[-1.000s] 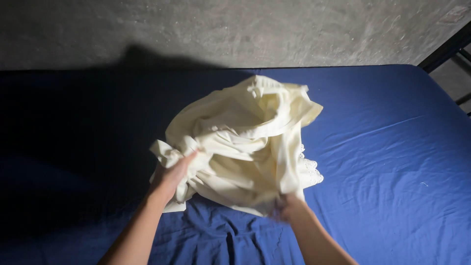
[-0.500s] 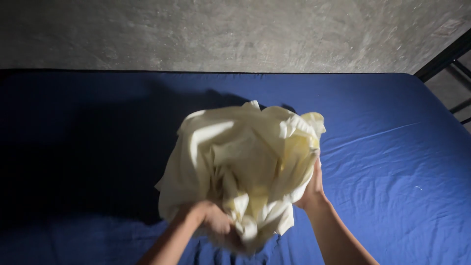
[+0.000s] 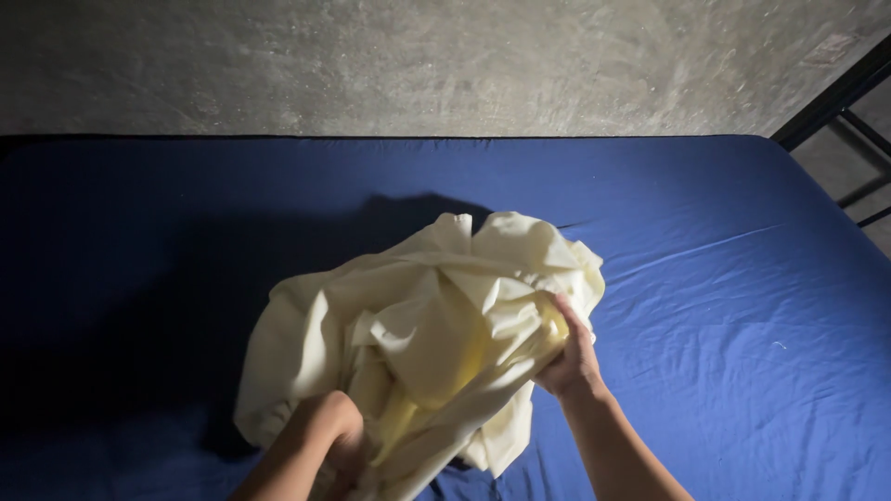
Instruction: The person unfolds a cream-colored sheet on a blue mattress, smooths it out, and then folds it into a compact stack. A cat walks across the bed during the process.
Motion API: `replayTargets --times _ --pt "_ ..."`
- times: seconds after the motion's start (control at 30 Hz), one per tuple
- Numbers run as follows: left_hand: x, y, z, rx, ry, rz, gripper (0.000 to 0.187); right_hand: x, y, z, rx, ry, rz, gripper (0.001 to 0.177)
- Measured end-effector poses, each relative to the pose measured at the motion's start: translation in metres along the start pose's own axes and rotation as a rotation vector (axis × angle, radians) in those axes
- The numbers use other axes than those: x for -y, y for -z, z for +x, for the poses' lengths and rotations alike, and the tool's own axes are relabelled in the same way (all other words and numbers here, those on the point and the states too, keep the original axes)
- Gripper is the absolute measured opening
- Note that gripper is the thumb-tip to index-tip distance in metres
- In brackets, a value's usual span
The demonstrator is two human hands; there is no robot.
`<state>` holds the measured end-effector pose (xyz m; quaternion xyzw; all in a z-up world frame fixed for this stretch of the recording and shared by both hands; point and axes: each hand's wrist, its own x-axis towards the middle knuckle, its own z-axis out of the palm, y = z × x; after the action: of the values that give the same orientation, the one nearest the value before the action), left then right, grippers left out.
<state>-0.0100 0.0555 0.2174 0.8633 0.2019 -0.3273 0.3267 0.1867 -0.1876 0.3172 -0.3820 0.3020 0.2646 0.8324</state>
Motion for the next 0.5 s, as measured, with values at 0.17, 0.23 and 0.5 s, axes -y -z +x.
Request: replayTargets --times 0.17,0.23,0.5 --pt "0.019 0.037 -0.056 -0.015 0.055 0.107 0.066 0.003 0.057 0.052 0.092 0.078 0.108 0.053" --pt "0.037 0.042 -0.053 -0.020 0.081 0.149 0.068 0.000 0.053 0.039 0.105 0.062 0.144 0.053" --pt "-0.012 0.072 -0.032 0.093 0.136 0.020 0.121 -0.043 0.008 0.032 0.268 0.182 -0.599 0.053"
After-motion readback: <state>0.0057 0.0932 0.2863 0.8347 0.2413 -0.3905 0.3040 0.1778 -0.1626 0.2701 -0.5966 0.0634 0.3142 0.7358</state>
